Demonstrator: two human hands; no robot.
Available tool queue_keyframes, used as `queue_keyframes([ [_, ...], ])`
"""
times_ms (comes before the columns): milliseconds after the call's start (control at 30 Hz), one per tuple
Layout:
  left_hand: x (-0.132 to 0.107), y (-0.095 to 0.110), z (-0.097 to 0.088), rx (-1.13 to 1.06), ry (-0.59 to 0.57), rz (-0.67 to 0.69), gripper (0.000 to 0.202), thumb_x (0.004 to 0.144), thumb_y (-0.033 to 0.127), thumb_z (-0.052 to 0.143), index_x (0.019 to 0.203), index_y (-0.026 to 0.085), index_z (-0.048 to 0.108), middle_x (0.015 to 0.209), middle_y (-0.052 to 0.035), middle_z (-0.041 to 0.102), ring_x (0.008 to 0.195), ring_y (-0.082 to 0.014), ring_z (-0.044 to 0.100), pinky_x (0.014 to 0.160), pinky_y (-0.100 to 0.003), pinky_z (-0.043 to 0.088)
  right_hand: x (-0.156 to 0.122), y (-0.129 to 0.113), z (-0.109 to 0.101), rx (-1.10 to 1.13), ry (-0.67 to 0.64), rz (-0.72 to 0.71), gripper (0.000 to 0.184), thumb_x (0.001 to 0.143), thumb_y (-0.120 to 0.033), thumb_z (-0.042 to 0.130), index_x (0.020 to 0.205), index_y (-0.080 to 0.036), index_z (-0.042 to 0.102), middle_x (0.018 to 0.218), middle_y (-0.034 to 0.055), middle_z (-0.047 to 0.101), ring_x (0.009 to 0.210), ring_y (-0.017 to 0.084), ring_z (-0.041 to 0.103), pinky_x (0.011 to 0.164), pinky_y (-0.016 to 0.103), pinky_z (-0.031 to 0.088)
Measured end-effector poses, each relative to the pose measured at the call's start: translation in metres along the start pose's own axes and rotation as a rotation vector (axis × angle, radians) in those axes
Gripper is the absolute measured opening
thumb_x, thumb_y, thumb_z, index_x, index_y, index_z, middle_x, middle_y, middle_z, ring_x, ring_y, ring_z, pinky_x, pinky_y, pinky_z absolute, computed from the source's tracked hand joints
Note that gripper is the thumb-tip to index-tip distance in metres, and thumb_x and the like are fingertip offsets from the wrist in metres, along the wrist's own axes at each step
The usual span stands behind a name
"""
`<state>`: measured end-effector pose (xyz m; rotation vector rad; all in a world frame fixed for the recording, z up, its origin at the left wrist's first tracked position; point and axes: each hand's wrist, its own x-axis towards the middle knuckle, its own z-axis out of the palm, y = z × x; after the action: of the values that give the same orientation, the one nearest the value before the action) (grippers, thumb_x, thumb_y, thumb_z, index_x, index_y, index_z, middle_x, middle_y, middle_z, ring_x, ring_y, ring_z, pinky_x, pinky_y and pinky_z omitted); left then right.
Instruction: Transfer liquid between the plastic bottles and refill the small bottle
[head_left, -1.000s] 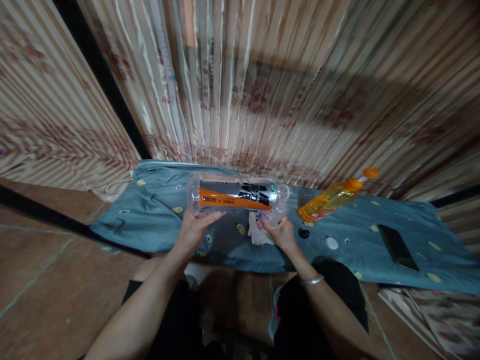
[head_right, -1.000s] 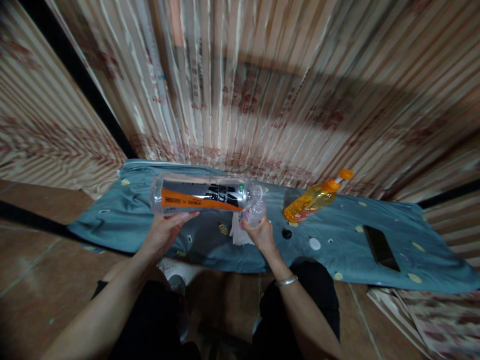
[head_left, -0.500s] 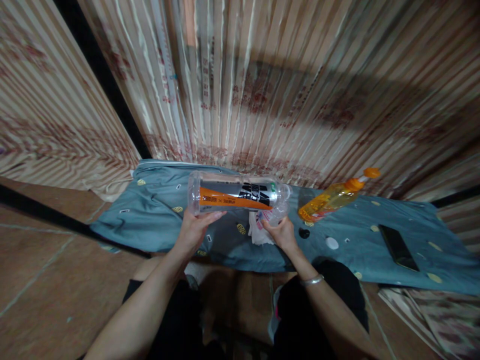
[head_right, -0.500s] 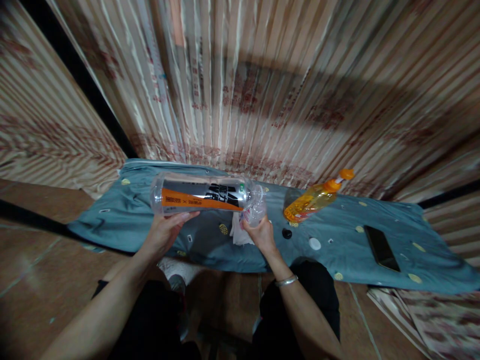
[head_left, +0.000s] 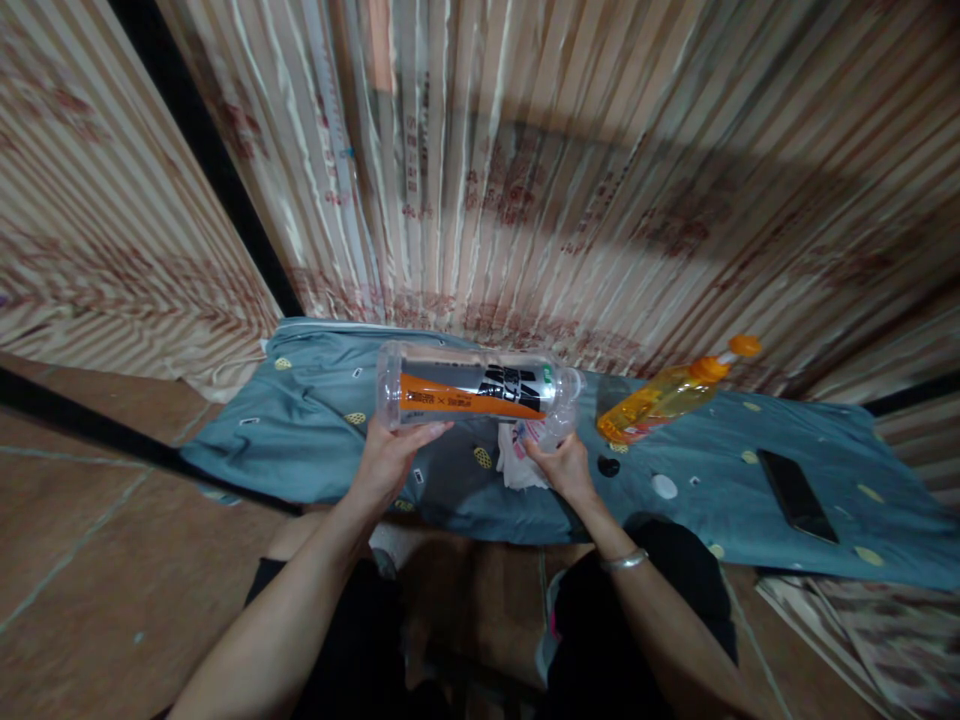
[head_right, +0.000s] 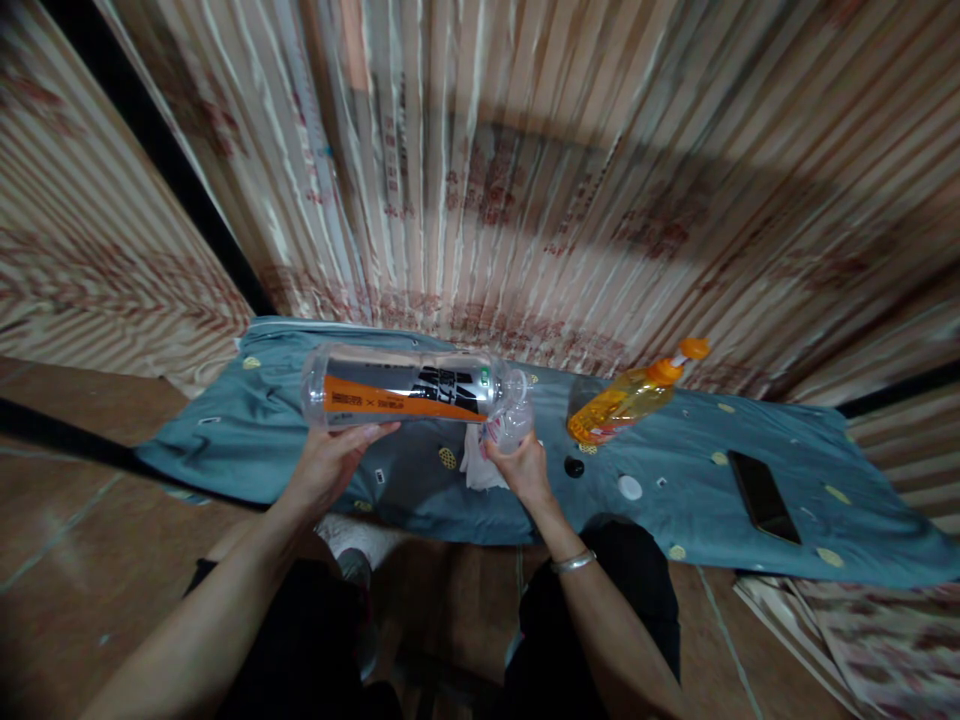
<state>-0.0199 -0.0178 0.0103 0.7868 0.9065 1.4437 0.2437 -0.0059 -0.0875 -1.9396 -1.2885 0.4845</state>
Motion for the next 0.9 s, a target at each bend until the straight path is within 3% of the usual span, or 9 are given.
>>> queue_keyframes([
  [533, -0.0001, 0.0004, 0.0010, 0.014, 0.000, 0.010, 0.047, 0.049, 0.025, 0.099, 0.092, 0.019, 0.082, 0.090, -0.0056, 0.086, 0.085, -0.0264, 0.081, 0.088, -0.045, 0.069, -0.0005, -0.0037, -0.0009, -0.026, -0.008, 0.025, 0.042, 0.064, -0.050, 0.083, 0.088, -0.019, 0.068, 0.085, 0.0143, 0.082, 0.084, 0.036, 0.080, 0.073, 0.040, 0.061],
  [900, -0.0004, 0.0018, 0.0017, 0.005, -0.004, -0.004, 0.050, 0.049, 0.023, 0.099, 0.094, 0.018, 0.080, 0.090, -0.0066, 0.085, 0.086, -0.0269, 0.081, 0.090, -0.045, 0.068, -0.0002, 0.0002, 0.0007, 0.014, 0.000, 0.024, 0.044, 0.062, -0.054, 0.081, 0.087, -0.022, 0.066, 0.085, 0.0135, 0.082, 0.083, 0.036, 0.080, 0.074, 0.042, 0.062],
])
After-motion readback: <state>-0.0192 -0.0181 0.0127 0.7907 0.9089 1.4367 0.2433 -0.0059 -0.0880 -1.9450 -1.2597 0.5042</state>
